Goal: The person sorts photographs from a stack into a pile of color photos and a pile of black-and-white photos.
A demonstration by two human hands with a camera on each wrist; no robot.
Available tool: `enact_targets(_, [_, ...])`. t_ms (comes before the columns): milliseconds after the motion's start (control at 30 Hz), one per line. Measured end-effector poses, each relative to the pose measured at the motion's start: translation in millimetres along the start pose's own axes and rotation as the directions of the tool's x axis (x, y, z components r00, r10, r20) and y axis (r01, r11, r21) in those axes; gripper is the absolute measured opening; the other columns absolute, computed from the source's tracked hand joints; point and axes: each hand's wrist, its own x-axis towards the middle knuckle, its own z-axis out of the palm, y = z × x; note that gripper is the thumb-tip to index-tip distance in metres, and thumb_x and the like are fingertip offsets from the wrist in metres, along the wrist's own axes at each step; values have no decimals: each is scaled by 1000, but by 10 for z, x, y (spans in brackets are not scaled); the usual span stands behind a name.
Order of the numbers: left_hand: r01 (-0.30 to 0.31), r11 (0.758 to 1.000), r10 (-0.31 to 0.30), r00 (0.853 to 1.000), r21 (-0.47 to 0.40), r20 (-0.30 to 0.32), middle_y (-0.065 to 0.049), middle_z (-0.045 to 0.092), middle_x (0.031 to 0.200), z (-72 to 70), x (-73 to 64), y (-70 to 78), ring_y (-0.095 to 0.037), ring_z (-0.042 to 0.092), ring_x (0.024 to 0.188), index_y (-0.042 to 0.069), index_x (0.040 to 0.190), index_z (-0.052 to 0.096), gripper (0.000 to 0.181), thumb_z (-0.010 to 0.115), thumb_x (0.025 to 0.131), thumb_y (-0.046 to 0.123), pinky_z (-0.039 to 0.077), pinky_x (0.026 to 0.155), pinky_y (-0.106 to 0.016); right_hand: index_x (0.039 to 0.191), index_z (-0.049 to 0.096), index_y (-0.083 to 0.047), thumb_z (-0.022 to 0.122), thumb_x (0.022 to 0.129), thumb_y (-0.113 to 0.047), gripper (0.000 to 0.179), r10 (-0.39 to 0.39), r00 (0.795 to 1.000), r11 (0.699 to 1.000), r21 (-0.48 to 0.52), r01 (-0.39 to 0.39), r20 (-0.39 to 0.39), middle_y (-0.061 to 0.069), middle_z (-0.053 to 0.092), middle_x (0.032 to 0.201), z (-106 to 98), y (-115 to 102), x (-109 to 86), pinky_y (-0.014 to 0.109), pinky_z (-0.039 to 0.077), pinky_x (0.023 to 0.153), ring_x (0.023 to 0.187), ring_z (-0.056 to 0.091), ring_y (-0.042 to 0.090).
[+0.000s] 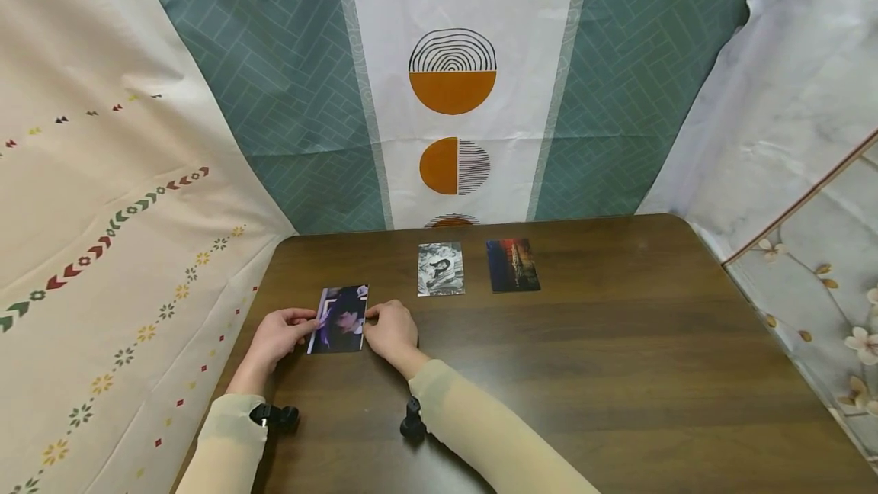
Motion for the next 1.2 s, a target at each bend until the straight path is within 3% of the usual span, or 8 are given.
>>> enact_targets(300, [15, 1000, -15, 1000, -7, -24, 0, 65, 87, 17, 7, -29, -16, 59, 71, -4, 129, 72, 39, 78, 99, 20, 46, 55, -28, 109, 85, -22, 80, 89, -24, 21, 5, 1000, 1000, -24, -5, -10, 2, 68, 113, -5, -39, -37, 38, 56, 82, 105, 67, 26])
enact_targets(767, [24, 998, -26, 999, -56, -22, -2, 67, 96, 1, -48, -6, -17, 61, 77, -3, 130, 72, 42, 79, 99, 25, 47, 59, -28, 112, 84, -21, 80, 88, -24, 25, 10, 1000, 1000, -4, -10, -2, 5, 68, 117, 44, -34, -2, 41, 56, 86, 108, 67, 28])
enact_targets(1200, [10, 981, -8, 1000, -193, 10, 1, 76, 96, 24, -51, 27, -13, 61, 69, -7, 135, 67, 47, 80, 98, 20, 44, 54, -25, 124, 78, -18, 84, 87, -27, 38, 7, 1000, 1000, -1, -7, -13, 6, 69, 120, 40, -20, 9, 41, 56, 89, 111, 67, 29])
